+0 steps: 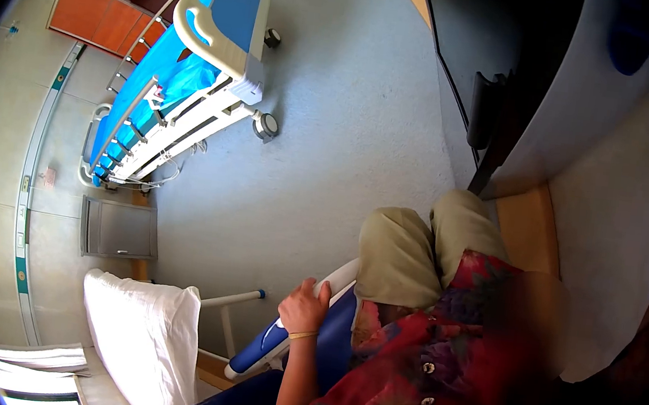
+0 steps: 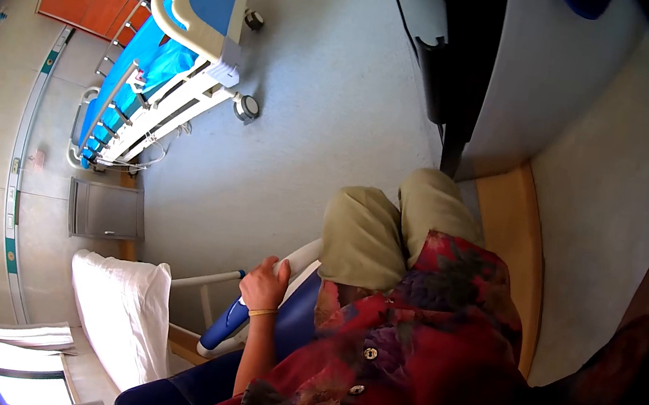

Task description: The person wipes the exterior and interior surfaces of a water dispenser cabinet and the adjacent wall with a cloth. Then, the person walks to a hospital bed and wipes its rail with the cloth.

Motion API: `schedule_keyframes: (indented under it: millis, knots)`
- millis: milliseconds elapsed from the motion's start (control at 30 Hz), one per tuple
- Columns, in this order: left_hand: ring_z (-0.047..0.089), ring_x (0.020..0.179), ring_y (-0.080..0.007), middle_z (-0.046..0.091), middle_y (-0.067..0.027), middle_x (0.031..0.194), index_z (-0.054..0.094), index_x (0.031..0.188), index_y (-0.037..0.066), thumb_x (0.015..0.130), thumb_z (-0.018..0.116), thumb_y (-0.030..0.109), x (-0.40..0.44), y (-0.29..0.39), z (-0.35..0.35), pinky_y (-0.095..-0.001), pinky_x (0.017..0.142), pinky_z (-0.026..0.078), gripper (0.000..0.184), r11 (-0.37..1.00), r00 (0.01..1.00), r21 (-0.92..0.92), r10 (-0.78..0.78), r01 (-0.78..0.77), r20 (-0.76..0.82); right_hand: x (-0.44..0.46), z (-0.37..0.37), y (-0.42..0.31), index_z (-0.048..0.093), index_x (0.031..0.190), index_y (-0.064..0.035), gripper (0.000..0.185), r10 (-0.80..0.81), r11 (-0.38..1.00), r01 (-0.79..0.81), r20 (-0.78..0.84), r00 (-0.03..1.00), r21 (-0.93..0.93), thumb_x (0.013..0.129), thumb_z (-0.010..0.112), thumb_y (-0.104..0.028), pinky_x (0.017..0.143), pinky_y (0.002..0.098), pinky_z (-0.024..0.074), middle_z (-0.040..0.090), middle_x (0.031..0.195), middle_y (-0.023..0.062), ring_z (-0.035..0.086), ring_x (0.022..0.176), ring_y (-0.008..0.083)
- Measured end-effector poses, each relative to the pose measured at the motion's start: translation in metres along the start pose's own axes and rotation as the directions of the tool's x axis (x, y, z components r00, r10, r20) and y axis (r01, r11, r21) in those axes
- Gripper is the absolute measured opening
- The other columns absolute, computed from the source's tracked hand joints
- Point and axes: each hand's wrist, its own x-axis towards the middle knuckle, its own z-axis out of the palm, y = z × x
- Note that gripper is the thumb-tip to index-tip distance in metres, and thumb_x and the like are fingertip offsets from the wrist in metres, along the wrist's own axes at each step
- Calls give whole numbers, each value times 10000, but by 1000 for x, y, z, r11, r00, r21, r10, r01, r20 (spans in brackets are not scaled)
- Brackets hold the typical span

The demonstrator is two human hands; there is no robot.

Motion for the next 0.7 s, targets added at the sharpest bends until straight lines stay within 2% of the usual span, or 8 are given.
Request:
schedule_keyframes:
  millis: [367,433,467,500,567,600,667,700]
  knots:
    - [613,542,-306,624,-112,631,628,806,135,763,608,418,0,1,-3,-394,490,493,287,1000,999,-28,4,-5,-41,59,-48,78,643,911,-7,307,334,940,-332,13,942,-79,773,641,-281,712,354,499,659,869,142,627,768,248]
    - [612,538,-302,621,-110,625,628,805,131,760,612,416,1,1,-3,-390,489,493,289,1000,998,-17,11,-12,-54,63,-47,101,640,893,13,260,215,933,-190,50,975,-306,769,627,-215,723,330,497,657,831,139,617,752,219]
    - [612,538,-302,621,-110,625,628,805,131,760,612,416,1,1,-3,-390,489,493,289,1000,999,-24,7,-8,-54,53,-42,109,618,973,30,279,469,867,-443,-71,880,228,815,592,-199,763,346,493,634,934,178,607,833,234]
    - [612,537,-301,619,-110,624,625,802,128,760,613,416,0,1,-3,-388,489,493,291,1000,999,-19,3,-4,-45,45,-31,120,618,973,30,279,463,870,-437,-71,884,228,815,592,-199,763,346,493,634,934,178,607,833,234]
    - [611,536,-299,618,-110,622,622,799,125,760,613,416,1,1,-4,-385,489,493,294,1000,999,-12,-6,6,-35,28,-1,150,526,1100,97,347,524,826,-218,-566,636,519,912,479,-191,806,409,483,512,1145,274,561,950,297]
    - [610,536,-299,617,-110,622,618,798,122,760,615,414,1,1,-4,-384,488,492,294,1000,999,-20,1,-2,-41,19,9,147,526,1100,97,347,525,825,-217,-564,637,522,912,479,-191,806,409,483,512,1145,274,561,950,297]
    - [610,537,-298,616,-110,622,613,796,120,759,617,412,0,0,-5,-383,488,491,295,1000,999,-26,11,-12,-45,-4,31,139,527,1077,104,372,500,856,-198,-663,558,479,903,501,-225,741,405,483,550,1078,274,571,872,310]
    - [610,539,-297,616,-111,624,609,797,118,759,618,410,1,1,-5,-383,487,490,294,999,999,-31,15,-16,-41,-57,35,196,512,1151,31,452,405,896,-439,-517,754,62,837,575,-288,805,385,459,557,1110,224,564,951,288]
